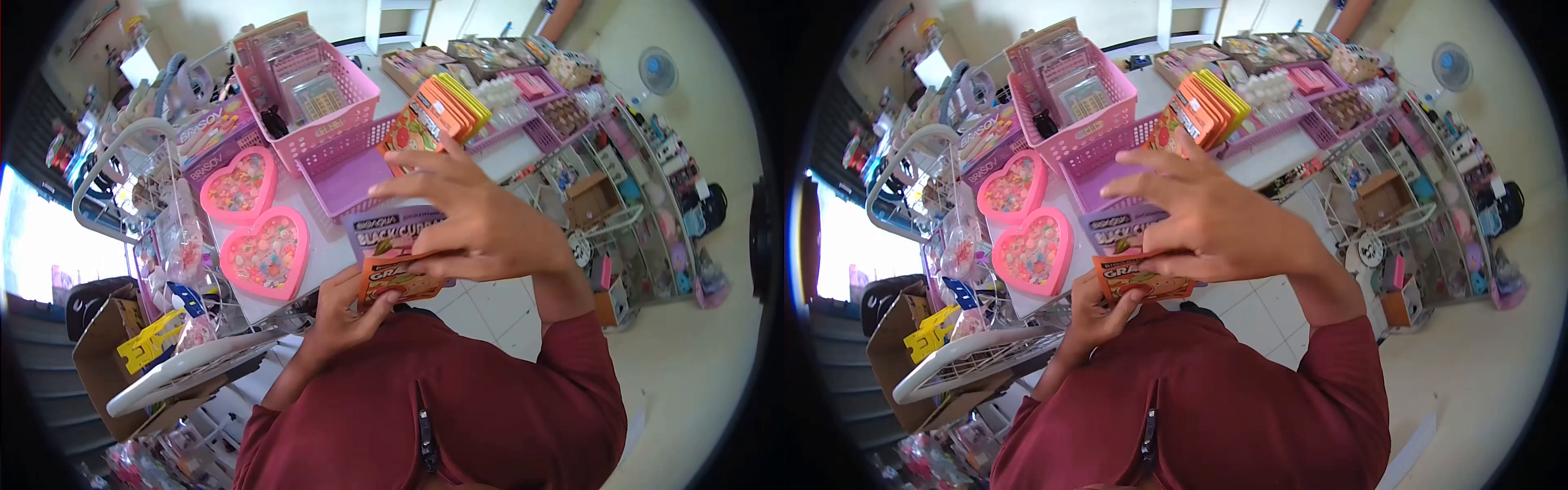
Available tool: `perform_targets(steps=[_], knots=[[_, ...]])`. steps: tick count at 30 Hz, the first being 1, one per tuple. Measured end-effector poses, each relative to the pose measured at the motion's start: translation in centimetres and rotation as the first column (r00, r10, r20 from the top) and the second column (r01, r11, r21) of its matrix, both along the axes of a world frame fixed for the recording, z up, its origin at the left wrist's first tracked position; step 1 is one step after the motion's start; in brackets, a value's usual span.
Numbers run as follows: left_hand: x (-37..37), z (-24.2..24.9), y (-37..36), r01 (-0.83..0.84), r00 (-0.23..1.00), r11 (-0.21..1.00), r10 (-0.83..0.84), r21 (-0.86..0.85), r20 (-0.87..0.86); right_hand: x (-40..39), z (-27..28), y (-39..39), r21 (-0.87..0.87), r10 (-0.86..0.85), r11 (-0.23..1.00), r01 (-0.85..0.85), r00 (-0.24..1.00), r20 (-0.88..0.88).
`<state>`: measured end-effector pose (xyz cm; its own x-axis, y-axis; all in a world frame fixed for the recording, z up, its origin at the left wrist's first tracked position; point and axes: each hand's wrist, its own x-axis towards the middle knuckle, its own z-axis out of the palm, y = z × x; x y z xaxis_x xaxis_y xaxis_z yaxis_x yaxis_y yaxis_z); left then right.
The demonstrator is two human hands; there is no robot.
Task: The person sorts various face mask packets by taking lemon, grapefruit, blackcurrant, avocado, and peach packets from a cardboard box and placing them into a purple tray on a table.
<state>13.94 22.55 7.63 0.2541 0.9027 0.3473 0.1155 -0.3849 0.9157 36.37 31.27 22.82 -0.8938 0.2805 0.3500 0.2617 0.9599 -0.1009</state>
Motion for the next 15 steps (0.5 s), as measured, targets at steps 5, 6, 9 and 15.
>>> perform_targets(steps=[5, 6, 9, 15], knots=[[0.0, 0.0, 1.2, -0.183, 0.983, 0.973, 0.185, 0.14, -0.003, 4.4, 4.1, 5.0, -0.505, -0.502, 0.828, 0.246, 0.726, -0.47], [-0.1, 0.0, 1.7, -0.173, 0.973, 0.947, 0.207, 0.27, -0.104, 4.0, 4.2, 6.1, -0.505, -0.492, 0.83, 0.237, 0.738, -0.461], [0.4, 0.5, 2.7, -0.122, 0.937, 0.879, 0.256, 0.461, -0.239, 3.1, 3.1, 11.3, -0.648, -0.485, 0.753, 0.117, 0.764, -0.425], [1.4, -0.1, 4.0, -0.016, 0.921, 0.856, 0.214, 0.517, -0.326, 1.6, 0.8, 14.9, -0.231, -0.499, 0.799, 0.555, 0.827, 0.26]])
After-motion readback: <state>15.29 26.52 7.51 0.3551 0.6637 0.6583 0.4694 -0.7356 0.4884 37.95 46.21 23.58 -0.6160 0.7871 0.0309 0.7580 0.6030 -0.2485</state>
